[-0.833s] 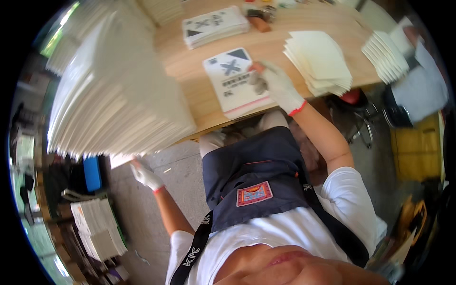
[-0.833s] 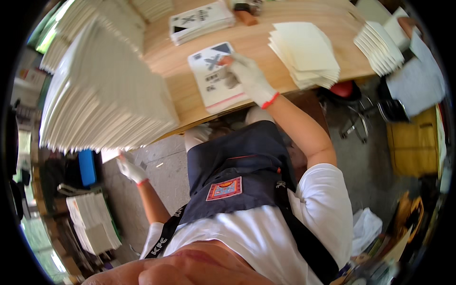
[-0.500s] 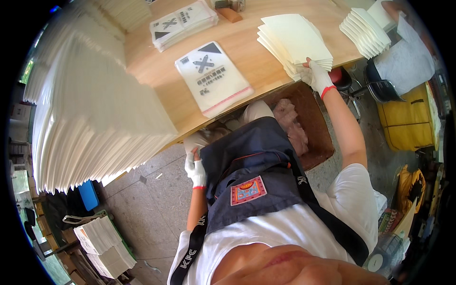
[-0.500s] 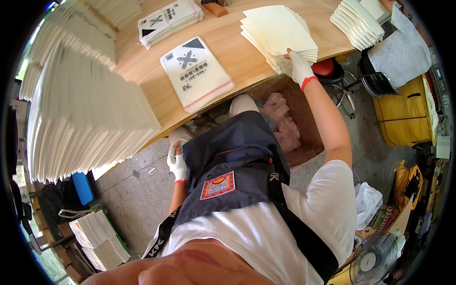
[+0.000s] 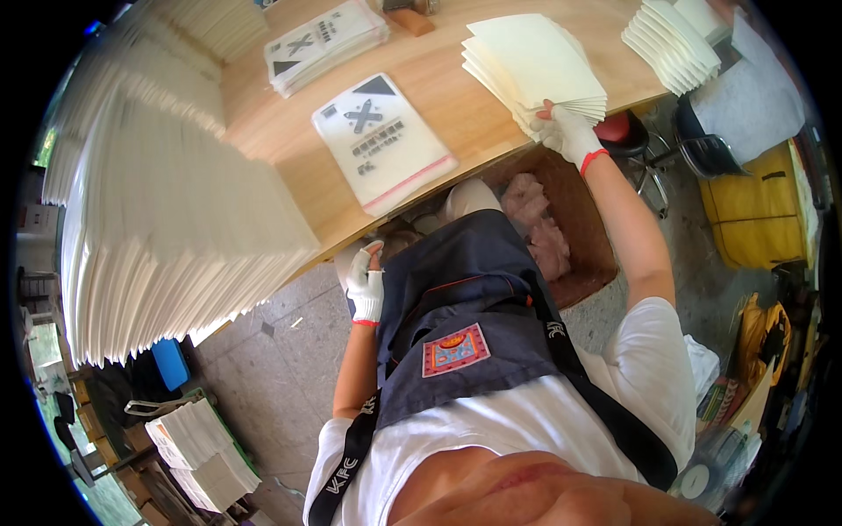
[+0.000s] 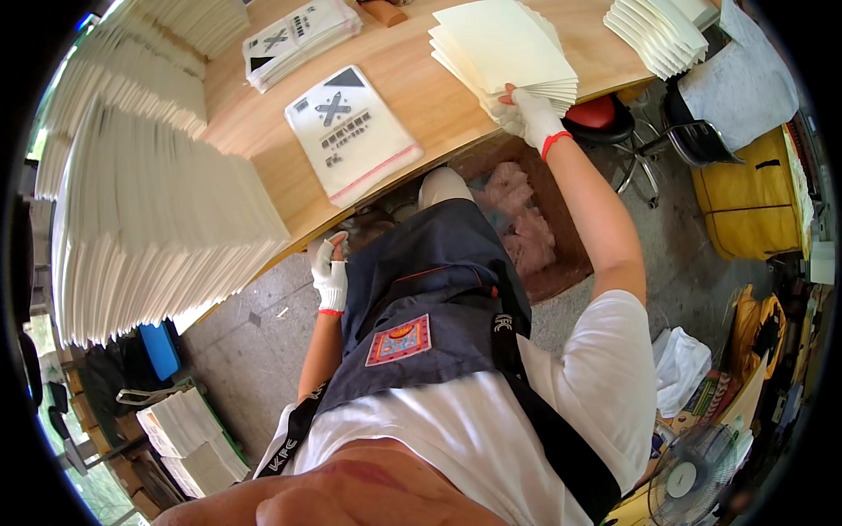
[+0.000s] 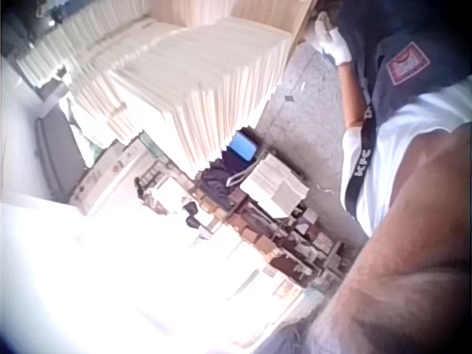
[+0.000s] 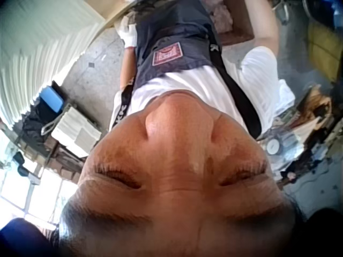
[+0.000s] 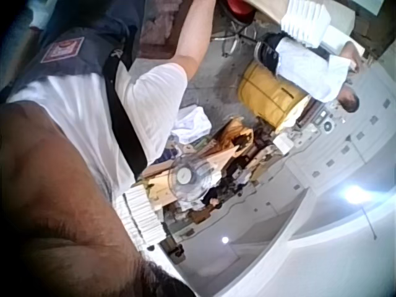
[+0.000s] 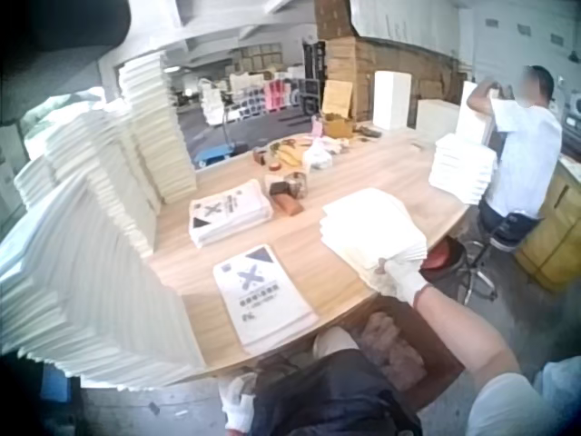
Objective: The person repeatedly picks up a single sheet of paper from a large stack on the left and places it onto a smaller stack on the right. The person wears white gloves and a KFC-branded headstrap. The action is repetitive and continuous throughout the clip.
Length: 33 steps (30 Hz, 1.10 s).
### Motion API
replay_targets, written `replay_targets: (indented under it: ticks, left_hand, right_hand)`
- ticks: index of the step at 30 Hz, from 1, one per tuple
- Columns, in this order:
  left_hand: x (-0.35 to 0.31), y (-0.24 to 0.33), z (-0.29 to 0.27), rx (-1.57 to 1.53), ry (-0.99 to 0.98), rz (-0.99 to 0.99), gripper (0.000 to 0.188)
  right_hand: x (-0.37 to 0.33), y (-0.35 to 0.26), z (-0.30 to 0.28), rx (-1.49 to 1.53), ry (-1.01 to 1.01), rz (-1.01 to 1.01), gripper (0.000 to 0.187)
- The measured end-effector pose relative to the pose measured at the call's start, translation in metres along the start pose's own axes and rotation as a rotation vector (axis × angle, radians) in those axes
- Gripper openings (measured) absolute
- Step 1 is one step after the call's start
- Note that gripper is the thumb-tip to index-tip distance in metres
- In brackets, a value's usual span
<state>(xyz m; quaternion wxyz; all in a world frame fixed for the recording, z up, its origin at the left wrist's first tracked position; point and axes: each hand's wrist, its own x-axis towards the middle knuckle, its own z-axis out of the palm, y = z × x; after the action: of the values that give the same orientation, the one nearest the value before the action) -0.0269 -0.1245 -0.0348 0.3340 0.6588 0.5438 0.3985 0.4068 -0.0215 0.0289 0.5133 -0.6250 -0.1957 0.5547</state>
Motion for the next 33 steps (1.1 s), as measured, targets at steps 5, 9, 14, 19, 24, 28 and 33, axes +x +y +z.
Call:
replay_targets:
  ticks: [5, 9, 14, 19, 24, 28, 33]
  left_hand:
    - [-0.002, -0.020, 0.008, -0.047, 0.009, 0.009, 0.018]
    - [-0.007, -0.029, 0.009, -0.066, 0.003, -0.029, 0.019]
    - [-0.009, -0.032, 0.010, -0.078, -0.005, -0.078, 0.021]
    - [-0.013, -0.040, 0.012, -0.086, -0.013, -0.107, 0.021]
    - [-0.006, -0.031, 0.010, -0.018, -0.044, -0.009, 0.019]
    - [0.033, 0.003, 0.008, 0.232, -0.025, 0.253, 0.017]
    - [0.113, 0.037, 0.018, 0.629, -0.108, 0.361, 0.019]
  right_hand:
    - [0.006, 0.006, 0.009, 0.144, 0.008, 0.020, 0.025]
    - [0.004, 0.006, 0.009, 0.242, -0.030, 0.008, 0.025]
    - [0.003, 0.002, 0.010, 0.276, -0.001, -0.004, 0.024]
    - [-0.019, -0.013, 0.018, 0.349, 0.038, 0.002, 0.019]
    - [-0.045, 0.006, 0.010, 0.361, -0.189, 0.186, 0.029]
    - [-0.020, 0.024, -0.030, 0.595, -0.343, 0.057, 0.033]
    - [-0.003, 0.020, -0.043, 0.325, 0.083, -0.253, 0.015]
